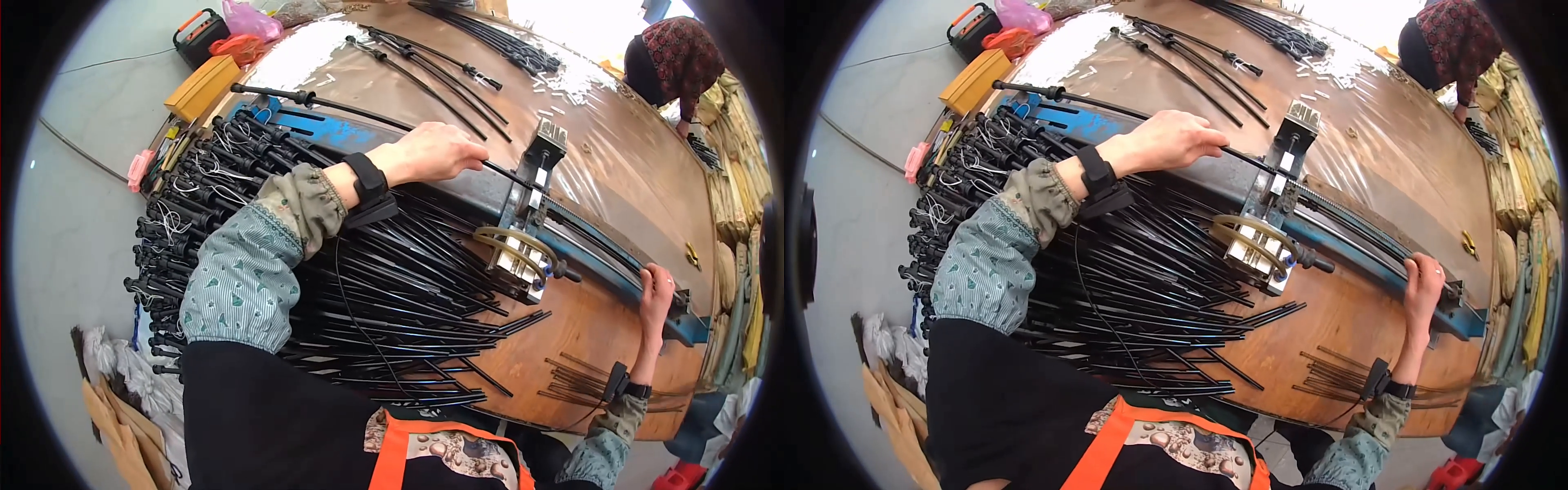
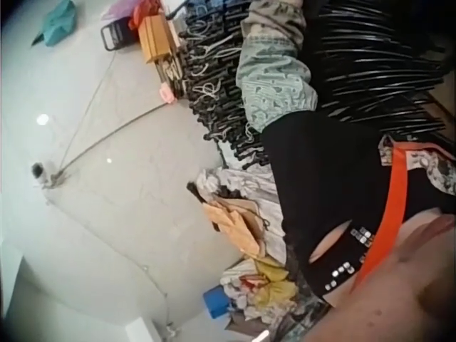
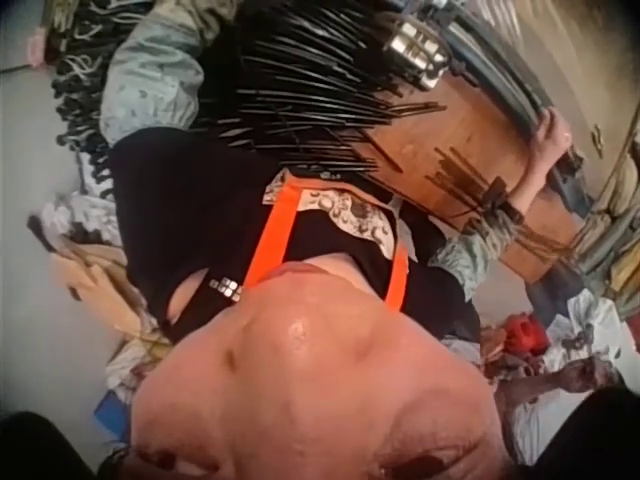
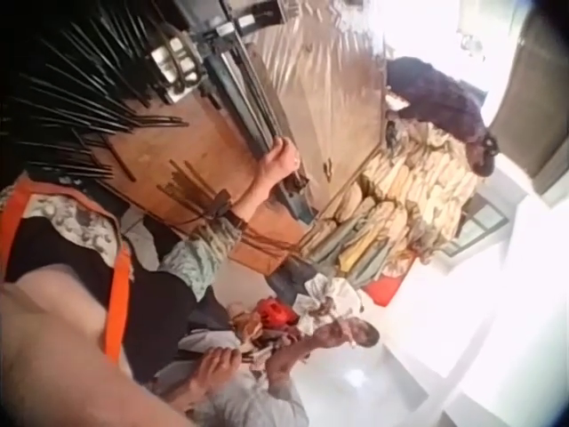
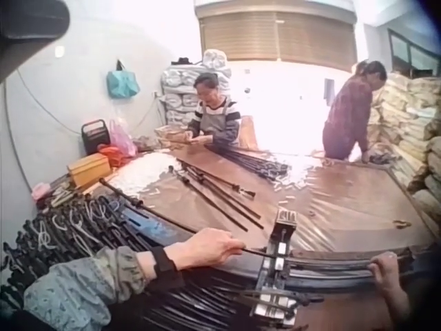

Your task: Manually placing metal rods into a specialized bending and forming jig on a fabrication floor.

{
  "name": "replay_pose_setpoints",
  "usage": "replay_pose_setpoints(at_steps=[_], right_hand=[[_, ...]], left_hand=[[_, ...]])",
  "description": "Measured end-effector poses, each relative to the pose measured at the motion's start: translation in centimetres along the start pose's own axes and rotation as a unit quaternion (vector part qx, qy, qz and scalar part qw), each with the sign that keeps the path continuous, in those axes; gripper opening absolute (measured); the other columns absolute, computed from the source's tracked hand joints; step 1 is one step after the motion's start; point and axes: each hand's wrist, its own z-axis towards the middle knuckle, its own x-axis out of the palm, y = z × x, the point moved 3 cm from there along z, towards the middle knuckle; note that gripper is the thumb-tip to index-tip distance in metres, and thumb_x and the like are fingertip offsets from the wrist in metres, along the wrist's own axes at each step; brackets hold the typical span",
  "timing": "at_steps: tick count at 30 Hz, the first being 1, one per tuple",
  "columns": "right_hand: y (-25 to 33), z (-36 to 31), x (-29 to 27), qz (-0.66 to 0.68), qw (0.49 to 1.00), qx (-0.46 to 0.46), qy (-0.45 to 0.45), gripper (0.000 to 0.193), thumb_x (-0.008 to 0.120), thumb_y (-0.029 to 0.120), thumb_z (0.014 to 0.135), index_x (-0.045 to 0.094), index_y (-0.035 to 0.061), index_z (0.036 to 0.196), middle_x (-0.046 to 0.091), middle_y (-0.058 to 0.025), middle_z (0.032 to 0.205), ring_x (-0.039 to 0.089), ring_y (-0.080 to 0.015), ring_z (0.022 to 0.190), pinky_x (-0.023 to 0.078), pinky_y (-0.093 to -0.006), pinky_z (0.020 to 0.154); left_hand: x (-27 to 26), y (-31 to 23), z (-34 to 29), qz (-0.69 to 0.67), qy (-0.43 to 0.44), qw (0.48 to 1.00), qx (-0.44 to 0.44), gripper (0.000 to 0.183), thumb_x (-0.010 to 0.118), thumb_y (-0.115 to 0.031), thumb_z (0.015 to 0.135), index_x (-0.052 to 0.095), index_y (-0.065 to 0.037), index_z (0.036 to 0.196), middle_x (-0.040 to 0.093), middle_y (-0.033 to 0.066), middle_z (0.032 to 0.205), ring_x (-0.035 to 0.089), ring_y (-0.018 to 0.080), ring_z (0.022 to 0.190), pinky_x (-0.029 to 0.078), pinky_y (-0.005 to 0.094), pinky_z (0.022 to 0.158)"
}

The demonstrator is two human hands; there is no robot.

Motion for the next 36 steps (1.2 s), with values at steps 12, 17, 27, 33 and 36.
replay_pose_setpoints(at_steps=[12, 17, 27, 33, 36], right_hand=[[5.2, 3.6, 2.7, 0.083, 0.995, -0.02, 0.047, 0.007, 0.062, 0.008, 0.088, 0.063, 0.001, 0.089, 0.063, -0.0153, 0.083, 0.061, -0.0331, 0.081, 0.047, -0.0384, 0.073], [10.6, 5.9, 5.5, 0.148, 0.984, -0.06, 0.08, 0.009, 0.063, 0.011, 0.088, 0.063, 0.0018, 0.091, 0.063, -0.0158, 0.082, 0.062, -0.0338, 0.08, 0.049, -0.0398, 0.072], [25.3, 15.1, 7.9, 0.415, 0.897, -0.137, 0.062, 0.023, 0.058, 0.025, 0.096, 0.067, 0.0062, 0.106, 0.067, -0.004, 0.08, 0.062, -0.0208, 0.076, 0.047, -0.0326, 0.078], [27.9, 15.4, 9.9, 0.555, 0.798, -0.007, 0.235, 0.025, 0.057, 0.027, 0.098, 0.067, 0.0036, 0.101, 0.062, 0.0018, 0.075, 0.055, -0.0056, 0.074, 0.044, -0.0225, 0.071], [28.0, 15.1, 10.1, 0.542, 0.816, 0.011, 0.199, 0.024, 0.06, 0.025, 0.097, 0.067, 0.0028, 0.096, 0.06, 0.0024, 0.073, 0.053, -0.0056, 0.071, 0.044, -0.0222, 0.068]], left_hand=[[-3.5, 3.4, -0.7, 0.029, -0.002, 0.999, 0.04, 0.021, 0.064, -0.019, 0.089, 0.067, -0.007, 0.106, 0.066, 0.0137, 0.088, 0.063, 0.0364, 0.082, 0.051, 0.0433, 0.069], [-7.6, 5.5, -2.8, 0.011, -0.015, 1.0, -0.023, 0.023, 0.065, -0.01, 0.088, 0.066, -0.003, 0.11, 0.066, 0.0151, 0.089, 0.062, 0.0302, 0.076, 0.049, 0.034, 0.069], [-15.8, -0.5, -6.4, 0.12, -0.089, 0.985, -0.088, 0.021, 0.064, -0.011, 0.089, 0.068, -0.003, 0.109, 0.063, 0.0147, 0.079, 0.06, 0.0276, 0.067, 0.048, 0.0346, 0.062], [-15.1, 0.0, -9.7, 0.122, -0.064, 0.986, -0.089, 0.023, 0.065, -0.013, 0.089, 0.068, -0.003, 0.109, 0.066, 0.0173, 0.082, 0.063, 0.0322, 0.071, 0.049, 0.0371, 0.063], [-14.2, 0.4, -10.5, 0.069, -0.064, 0.993, -0.076, 0.023, 0.065, -0.013, 0.088, 0.068, -0.004, 0.109, 0.067, 0.0179, 0.084, 0.064, 0.0344, 0.073, 0.049, 0.0386, 0.064]])
